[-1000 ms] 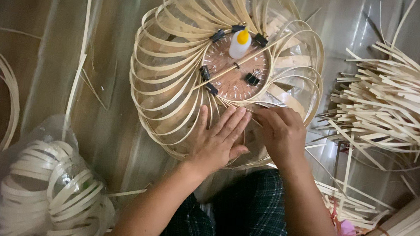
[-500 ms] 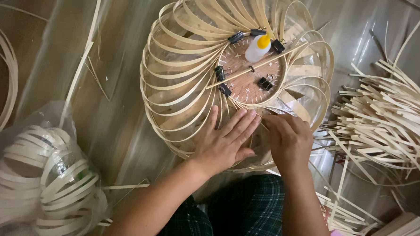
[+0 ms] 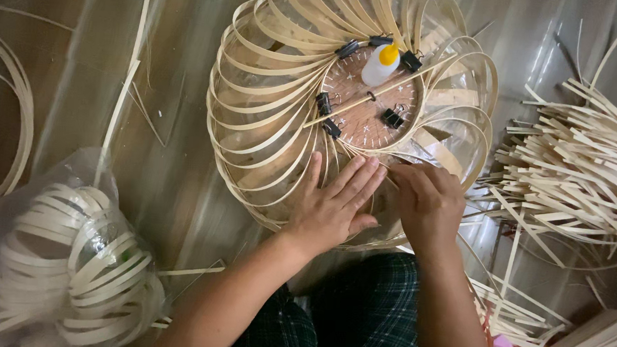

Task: The person attaches thin bamboo strips to a circular wooden base using glue and clamps, then trims the excess length with a knife.

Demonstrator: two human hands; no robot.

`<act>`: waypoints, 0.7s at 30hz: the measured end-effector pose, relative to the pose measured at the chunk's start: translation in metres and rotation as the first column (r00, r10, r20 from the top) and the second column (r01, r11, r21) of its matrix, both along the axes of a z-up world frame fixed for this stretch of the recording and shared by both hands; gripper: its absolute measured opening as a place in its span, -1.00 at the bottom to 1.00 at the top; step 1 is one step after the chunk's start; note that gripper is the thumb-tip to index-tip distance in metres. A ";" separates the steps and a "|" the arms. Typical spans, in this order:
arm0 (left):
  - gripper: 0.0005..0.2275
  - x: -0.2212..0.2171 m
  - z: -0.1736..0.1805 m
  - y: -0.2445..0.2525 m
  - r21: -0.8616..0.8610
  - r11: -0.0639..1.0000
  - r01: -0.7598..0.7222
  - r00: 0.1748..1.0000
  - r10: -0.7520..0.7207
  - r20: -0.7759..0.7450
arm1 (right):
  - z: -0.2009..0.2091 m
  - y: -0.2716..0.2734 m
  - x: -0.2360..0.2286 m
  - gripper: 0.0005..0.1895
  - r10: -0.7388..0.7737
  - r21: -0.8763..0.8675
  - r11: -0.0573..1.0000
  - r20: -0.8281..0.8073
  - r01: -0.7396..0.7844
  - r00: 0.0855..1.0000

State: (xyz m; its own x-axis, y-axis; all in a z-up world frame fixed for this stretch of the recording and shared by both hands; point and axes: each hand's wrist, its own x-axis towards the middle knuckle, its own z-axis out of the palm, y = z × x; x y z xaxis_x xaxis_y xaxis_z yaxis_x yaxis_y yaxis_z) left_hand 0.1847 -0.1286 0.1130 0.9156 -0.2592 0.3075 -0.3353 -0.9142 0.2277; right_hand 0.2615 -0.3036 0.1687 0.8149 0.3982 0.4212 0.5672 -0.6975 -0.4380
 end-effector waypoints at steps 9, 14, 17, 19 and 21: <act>-0.33 0.001 0.002 -0.001 0.140 0.990 -0.033 0.999 0.033 0.000 | 0.006 -0.002 0.000 -0.84 -0.010 -0.038 0.999 -0.001 0.010 1.000; -0.36 0.002 -0.005 -0.004 0.151 0.986 -0.068 0.996 0.060 0.061 | 0.004 -0.030 -0.007 -0.79 -0.046 -0.069 0.996 0.028 0.048 0.999; -0.37 0.002 -0.006 -0.001 0.198 0.976 -0.089 0.994 0.074 0.081 | -0.010 -0.070 -0.018 -0.78 -0.151 -0.018 0.988 0.018 0.152 0.988; -0.36 0.003 -0.008 0.002 0.212 0.974 -0.081 0.996 0.072 0.051 | -0.029 -0.125 -0.029 -0.78 -0.266 0.002 0.964 0.039 0.266 0.963; -0.33 0.002 -0.012 0.002 0.199 0.978 -0.058 0.998 0.063 -0.020 | -0.058 -0.196 -0.046 -0.84 -0.439 0.103 0.893 -0.024 0.439 0.898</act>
State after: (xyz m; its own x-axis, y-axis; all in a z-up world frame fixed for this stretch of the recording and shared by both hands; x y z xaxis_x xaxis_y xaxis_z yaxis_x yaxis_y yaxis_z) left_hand 0.1864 -0.1263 0.1008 0.9384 -0.2567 0.2312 -0.2745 -0.9604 0.0477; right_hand 0.2154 -0.4997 0.1106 0.8965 -0.0454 0.4406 0.2142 -0.8264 -0.5208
